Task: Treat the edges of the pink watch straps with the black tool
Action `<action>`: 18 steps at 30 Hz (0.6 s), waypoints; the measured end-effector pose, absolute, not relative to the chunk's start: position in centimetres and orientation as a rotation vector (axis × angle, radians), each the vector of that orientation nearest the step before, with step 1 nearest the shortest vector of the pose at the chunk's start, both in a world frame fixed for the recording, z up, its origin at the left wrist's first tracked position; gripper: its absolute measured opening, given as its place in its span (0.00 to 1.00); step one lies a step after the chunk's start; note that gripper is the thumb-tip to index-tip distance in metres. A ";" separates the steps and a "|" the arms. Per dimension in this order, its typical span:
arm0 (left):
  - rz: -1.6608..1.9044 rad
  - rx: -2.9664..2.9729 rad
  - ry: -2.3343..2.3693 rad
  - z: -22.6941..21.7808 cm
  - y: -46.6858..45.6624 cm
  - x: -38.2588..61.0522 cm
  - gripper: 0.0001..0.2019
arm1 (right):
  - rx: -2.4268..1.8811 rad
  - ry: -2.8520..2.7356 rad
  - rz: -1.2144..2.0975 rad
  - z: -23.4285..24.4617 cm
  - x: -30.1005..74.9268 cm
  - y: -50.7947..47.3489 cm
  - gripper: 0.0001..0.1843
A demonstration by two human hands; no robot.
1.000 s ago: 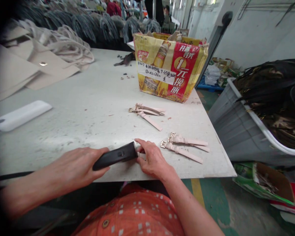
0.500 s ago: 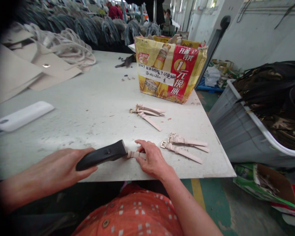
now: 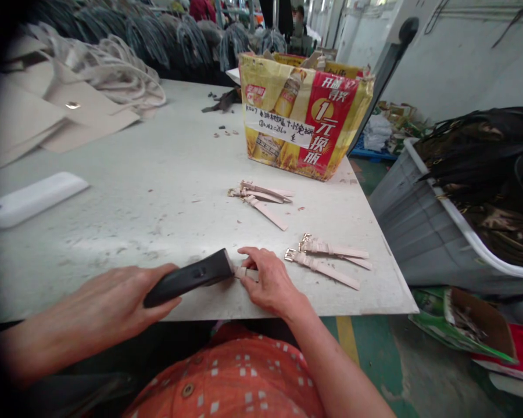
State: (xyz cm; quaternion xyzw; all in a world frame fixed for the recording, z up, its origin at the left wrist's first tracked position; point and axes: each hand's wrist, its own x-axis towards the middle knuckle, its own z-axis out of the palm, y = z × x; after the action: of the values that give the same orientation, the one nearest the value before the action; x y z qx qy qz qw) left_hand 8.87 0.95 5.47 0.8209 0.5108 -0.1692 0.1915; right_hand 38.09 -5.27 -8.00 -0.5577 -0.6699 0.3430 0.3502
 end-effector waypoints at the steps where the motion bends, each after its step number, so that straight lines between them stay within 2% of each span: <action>1: -0.456 2.321 1.427 5.3 1.0 9.3 0.20 | -1.444 -1.734 0.893 -8.0 38.1 -5.3 0.35; 6: -0.439 2.370 1.370 5.0 2.3 10.9 0.17 | -1.473 -1.710 0.903 -7.6 38.1 -5.1 0.35; 11: -0.304 2.355 1.548 5.2 3.4 8.9 0.22 | -1.483 -1.715 0.865 -7.6 37.9 -4.9 0.35; 15: -0.244 2.274 1.582 6.0 3.1 6.7 0.23 | -1.431 -1.813 0.670 -8.1 37.3 -5.4 0.20; 18: -0.204 2.207 1.565 6.6 2.1 5.8 0.24 | -1.313 -1.925 0.526 -8.5 37.1 -6.2 0.18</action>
State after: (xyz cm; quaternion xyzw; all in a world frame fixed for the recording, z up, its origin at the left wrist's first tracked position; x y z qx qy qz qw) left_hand 5.79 2.10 6.56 0.7949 0.5636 -0.0734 0.2124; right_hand 37.11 -6.22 -8.53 -0.5110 -0.7495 0.2049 0.3677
